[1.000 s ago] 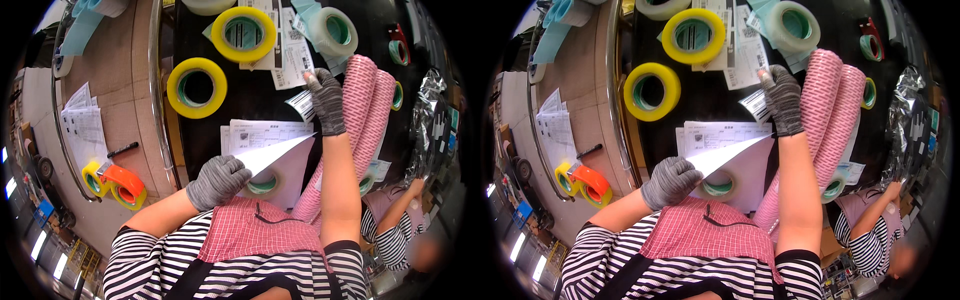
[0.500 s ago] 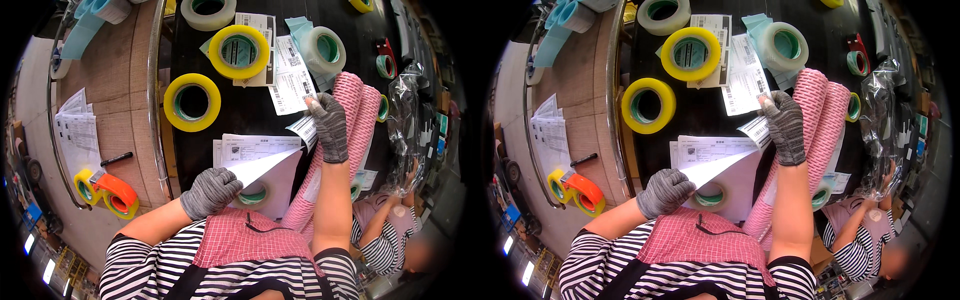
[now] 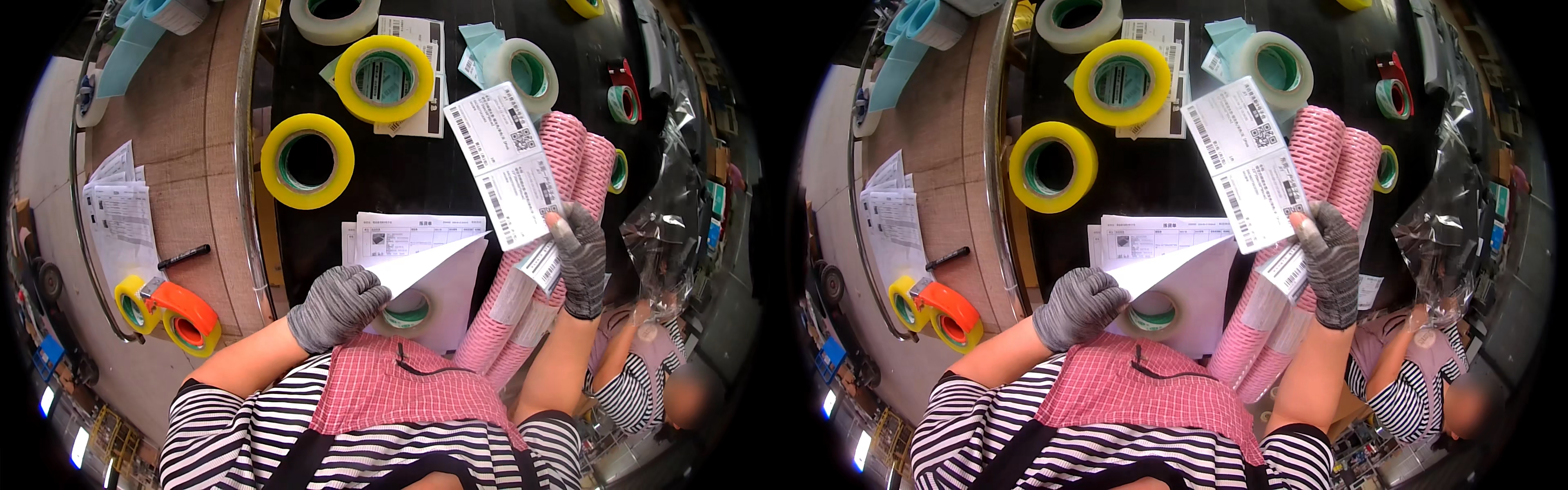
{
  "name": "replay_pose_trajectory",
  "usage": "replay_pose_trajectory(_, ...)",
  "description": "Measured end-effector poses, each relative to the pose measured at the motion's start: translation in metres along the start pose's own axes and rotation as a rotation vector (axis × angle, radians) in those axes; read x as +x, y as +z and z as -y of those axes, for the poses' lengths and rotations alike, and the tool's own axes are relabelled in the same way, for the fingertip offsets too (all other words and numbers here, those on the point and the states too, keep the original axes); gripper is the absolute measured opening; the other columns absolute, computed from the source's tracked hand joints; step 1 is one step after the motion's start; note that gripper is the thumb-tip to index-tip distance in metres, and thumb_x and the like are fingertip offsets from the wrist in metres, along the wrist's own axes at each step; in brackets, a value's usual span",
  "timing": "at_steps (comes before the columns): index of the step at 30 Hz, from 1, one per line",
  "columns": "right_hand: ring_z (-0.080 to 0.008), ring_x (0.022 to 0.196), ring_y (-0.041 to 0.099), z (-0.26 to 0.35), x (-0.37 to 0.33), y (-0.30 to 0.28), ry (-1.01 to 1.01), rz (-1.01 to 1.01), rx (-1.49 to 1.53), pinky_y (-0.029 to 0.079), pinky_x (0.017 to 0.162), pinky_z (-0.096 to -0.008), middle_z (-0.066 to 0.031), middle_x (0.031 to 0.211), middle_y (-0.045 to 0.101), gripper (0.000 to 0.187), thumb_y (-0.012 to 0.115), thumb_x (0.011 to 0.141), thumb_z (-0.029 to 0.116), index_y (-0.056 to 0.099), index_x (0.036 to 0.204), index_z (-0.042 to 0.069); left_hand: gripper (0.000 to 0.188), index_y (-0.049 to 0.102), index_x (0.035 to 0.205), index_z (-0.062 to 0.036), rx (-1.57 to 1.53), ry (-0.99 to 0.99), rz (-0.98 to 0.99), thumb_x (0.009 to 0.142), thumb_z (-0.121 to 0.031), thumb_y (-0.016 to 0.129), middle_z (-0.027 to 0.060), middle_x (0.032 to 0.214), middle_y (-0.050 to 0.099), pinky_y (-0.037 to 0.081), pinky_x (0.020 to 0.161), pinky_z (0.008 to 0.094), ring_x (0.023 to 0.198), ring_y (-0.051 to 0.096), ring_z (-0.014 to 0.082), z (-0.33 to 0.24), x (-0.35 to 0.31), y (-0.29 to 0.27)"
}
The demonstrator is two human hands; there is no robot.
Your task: The person picks up pink mesh-wrapped tubes, peels labels from a sheet, and applies the labels to the tubes before placing them back on the table.
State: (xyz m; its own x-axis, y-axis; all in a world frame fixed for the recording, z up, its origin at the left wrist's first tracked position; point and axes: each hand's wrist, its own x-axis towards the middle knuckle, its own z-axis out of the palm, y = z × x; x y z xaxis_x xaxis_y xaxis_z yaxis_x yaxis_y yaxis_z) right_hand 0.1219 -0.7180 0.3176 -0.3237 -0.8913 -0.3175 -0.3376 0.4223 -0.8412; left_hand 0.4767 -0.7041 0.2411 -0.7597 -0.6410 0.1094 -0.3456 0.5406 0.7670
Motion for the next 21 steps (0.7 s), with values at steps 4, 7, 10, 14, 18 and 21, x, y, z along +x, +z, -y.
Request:
replay_pose_trajectory(4,-0.0062,0.073,0.057,-0.004,-0.019,-0.026,-0.013,-0.001,-0.021,0.046,0.068,-0.0223,0.0009,0.083,0.067,0.017,0.070,0.091,0.016,0.070,0.100,0.001,0.019,0.068,0.095,-0.0049,-0.027,-0.253,-0.118,0.077,-0.004,0.075,0.0118,0.086,0.062,0.054,0.066,0.0371,0.076,0.062,0.0291,0.005,0.014,-0.011)
replay_pose_trajectory(7,-0.0070,0.076,0.059,-0.011,-0.028,-0.030,0.072,0.107,0.000,0.048,0.071,-0.0233,0.0010,0.084,0.068,0.017,0.072,0.089,0.015,0.070,0.100,0.001,0.025,0.066,0.104,-0.0037,0.119,-0.250,-0.379,0.080,-0.002,0.073,0.0137,0.095,0.063,0.055,0.071,0.0361,0.078,0.064,0.0273,0.006,0.028,-0.017)
replay_pose_trajectory(10,-0.0093,0.077,0.060,-0.018,-0.029,-0.022,0.122,0.209,-0.056,0.049,0.074,-0.0261,-0.0011,0.082,0.069,0.020,0.073,0.087,0.015,0.070,0.100,0.000,0.036,0.064,0.118,-0.0027,-0.033,-0.245,0.014,0.087,-0.019,0.070,0.0172,0.104,0.064,0.056,0.077,0.0379,0.088,0.067,0.0334,-0.009,0.023,-0.009)
replay_pose_trajectory(14,-0.0153,0.075,0.062,-0.019,-0.018,-0.004,-0.008,0.374,-0.232,0.051,0.075,-0.0294,-0.0090,0.081,0.069,0.021,0.071,0.088,0.014,0.070,0.101,-0.002,0.053,0.052,0.132,0.0007,0.082,-0.438,0.379,0.091,-0.030,0.063,0.0211,0.113,0.061,0.055,0.078,0.0416,0.096,0.064,0.0358,-0.017,0.023,0.020)
replay_pose_trajectory(18,-0.0232,0.076,0.068,-0.016,-0.008,0.013,-0.100,0.488,-0.369,0.052,0.075,-0.0331,-0.0154,0.085,0.071,0.022,0.071,0.088,0.014,0.070,0.102,-0.003,0.052,0.055,0.129,0.0029,0.093,-0.339,0.325,0.089,-0.028,0.065,0.0213,0.111,0.060,0.057,0.075,0.0412,0.091,0.066,0.0357,-0.012,0.013,0.026)
replay_pose_trajectory(21,-0.0205,0.075,0.067,-0.021,-0.004,0.023,-0.222,0.559,-0.453,0.052,0.072,-0.0327,-0.0140,0.082,0.070,0.021,0.069,0.087,0.011,0.068,0.102,-0.003,0.051,0.057,0.124,0.0047,0.073,-0.240,0.248,0.087,-0.027,0.068,0.0218,0.109,0.061,0.058,0.072,0.0408,0.088,0.067,0.0362,-0.017,0.003,0.016)
